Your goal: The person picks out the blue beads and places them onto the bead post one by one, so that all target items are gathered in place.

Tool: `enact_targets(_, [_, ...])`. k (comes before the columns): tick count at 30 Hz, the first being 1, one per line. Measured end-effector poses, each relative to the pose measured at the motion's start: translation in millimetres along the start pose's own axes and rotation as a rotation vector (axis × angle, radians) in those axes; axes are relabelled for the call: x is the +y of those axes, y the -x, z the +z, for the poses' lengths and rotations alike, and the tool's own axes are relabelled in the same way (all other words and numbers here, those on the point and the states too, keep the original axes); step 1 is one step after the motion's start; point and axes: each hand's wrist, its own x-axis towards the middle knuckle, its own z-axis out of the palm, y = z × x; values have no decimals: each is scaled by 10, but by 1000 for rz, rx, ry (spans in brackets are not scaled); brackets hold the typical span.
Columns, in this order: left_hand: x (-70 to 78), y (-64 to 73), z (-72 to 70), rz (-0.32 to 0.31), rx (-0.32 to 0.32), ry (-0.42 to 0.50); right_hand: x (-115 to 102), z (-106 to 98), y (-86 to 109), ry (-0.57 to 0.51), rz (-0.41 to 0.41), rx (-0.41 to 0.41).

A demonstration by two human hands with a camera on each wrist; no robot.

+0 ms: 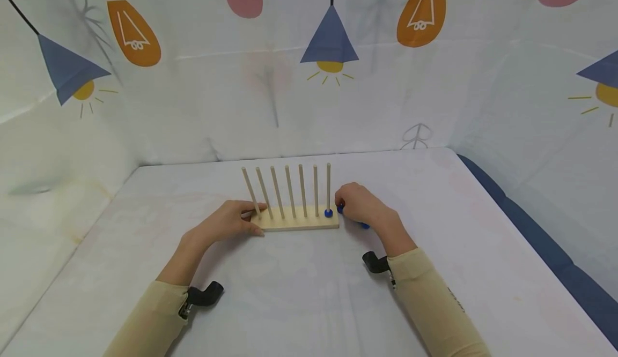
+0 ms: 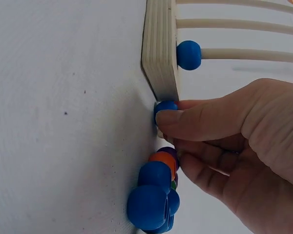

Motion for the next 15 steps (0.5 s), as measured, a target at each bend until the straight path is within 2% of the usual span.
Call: enact_targets(15, [3, -13, 10, -13, -2, 0, -29, -51, 11, -17, 31, -19])
